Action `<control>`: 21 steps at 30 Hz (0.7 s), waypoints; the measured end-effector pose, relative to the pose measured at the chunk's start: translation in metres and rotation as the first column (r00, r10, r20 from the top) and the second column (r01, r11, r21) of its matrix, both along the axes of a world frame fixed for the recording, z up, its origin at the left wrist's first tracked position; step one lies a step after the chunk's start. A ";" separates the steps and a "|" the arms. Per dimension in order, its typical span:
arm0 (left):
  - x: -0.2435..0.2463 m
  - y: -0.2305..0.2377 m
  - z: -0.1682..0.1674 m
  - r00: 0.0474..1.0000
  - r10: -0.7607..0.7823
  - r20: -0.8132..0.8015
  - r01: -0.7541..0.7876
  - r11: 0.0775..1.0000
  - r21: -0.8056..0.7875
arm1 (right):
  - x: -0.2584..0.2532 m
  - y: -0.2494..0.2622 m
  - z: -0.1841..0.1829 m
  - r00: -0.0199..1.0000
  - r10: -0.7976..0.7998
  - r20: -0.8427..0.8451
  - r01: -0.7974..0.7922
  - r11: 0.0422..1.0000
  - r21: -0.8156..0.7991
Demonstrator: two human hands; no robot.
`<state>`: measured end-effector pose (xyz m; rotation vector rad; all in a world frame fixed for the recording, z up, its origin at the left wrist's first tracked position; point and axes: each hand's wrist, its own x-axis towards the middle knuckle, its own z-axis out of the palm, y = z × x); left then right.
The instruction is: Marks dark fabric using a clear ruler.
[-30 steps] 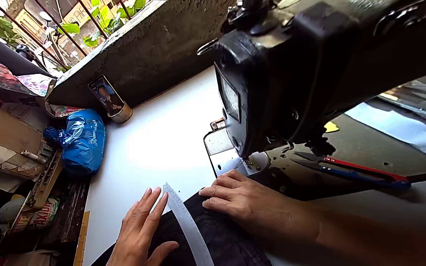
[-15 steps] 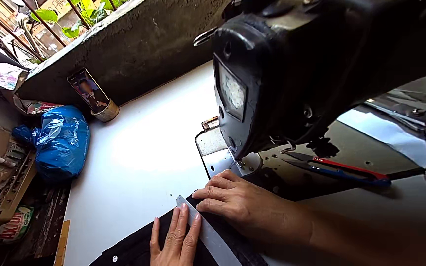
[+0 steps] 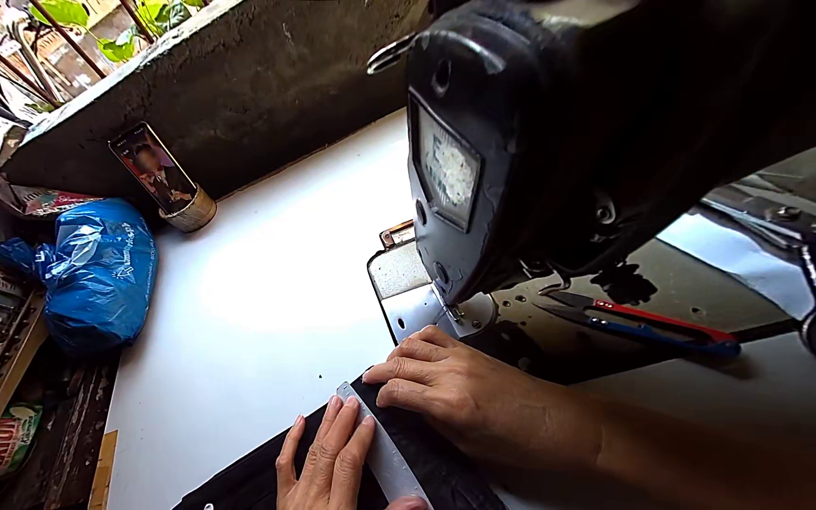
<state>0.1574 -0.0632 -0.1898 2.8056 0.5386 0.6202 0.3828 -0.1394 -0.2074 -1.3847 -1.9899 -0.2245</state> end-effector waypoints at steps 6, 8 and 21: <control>-0.008 0.002 0.001 0.998 -0.062 -0.028 0.058 0.991 -0.118 | 0.000 0.001 0.000 1.000 0.012 -0.018 -0.012 1.000 -0.005; -0.007 0.003 0.001 0.998 -0.054 -0.039 0.051 0.995 -0.086 | 0.000 0.001 0.001 1.000 0.010 -0.020 -0.010 1.000 -0.008; -0.004 0.004 -0.002 1.000 -0.026 -0.001 0.026 0.998 -0.051 | -0.001 0.000 0.001 1.000 -0.008 -0.017 0.008 1.000 -0.006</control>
